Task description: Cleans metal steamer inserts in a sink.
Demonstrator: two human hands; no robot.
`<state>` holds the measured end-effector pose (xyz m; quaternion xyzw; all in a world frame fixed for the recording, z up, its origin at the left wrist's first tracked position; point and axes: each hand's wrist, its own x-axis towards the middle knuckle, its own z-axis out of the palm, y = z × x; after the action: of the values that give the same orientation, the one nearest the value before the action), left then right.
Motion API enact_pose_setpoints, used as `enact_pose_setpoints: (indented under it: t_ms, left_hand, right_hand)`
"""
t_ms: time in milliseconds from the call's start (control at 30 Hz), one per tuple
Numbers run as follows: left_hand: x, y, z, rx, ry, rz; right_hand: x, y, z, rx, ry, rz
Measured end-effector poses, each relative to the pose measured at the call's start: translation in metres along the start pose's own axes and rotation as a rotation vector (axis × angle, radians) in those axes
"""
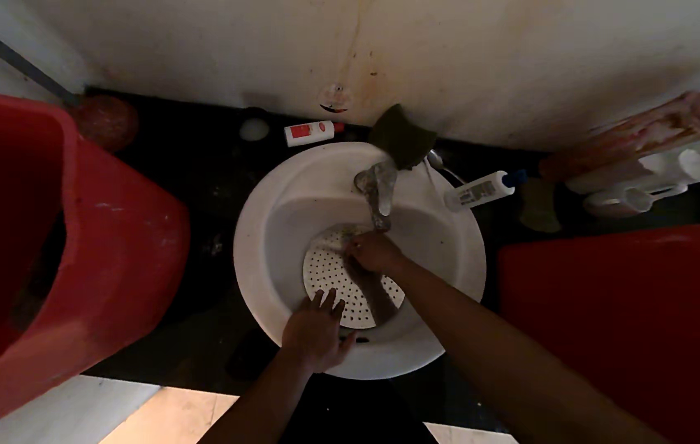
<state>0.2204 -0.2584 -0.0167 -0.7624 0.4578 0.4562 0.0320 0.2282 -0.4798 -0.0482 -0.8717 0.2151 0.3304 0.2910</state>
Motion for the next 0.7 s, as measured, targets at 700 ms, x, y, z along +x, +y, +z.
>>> enact_pose_setpoints:
  t_ms: [700]
  left_hand:
    - [-0.004,-0.004,0.003,0.037,-0.058,0.165]
  right_hand:
    - [-0.072,0.041,-0.004,0.08,0.141,0.3]
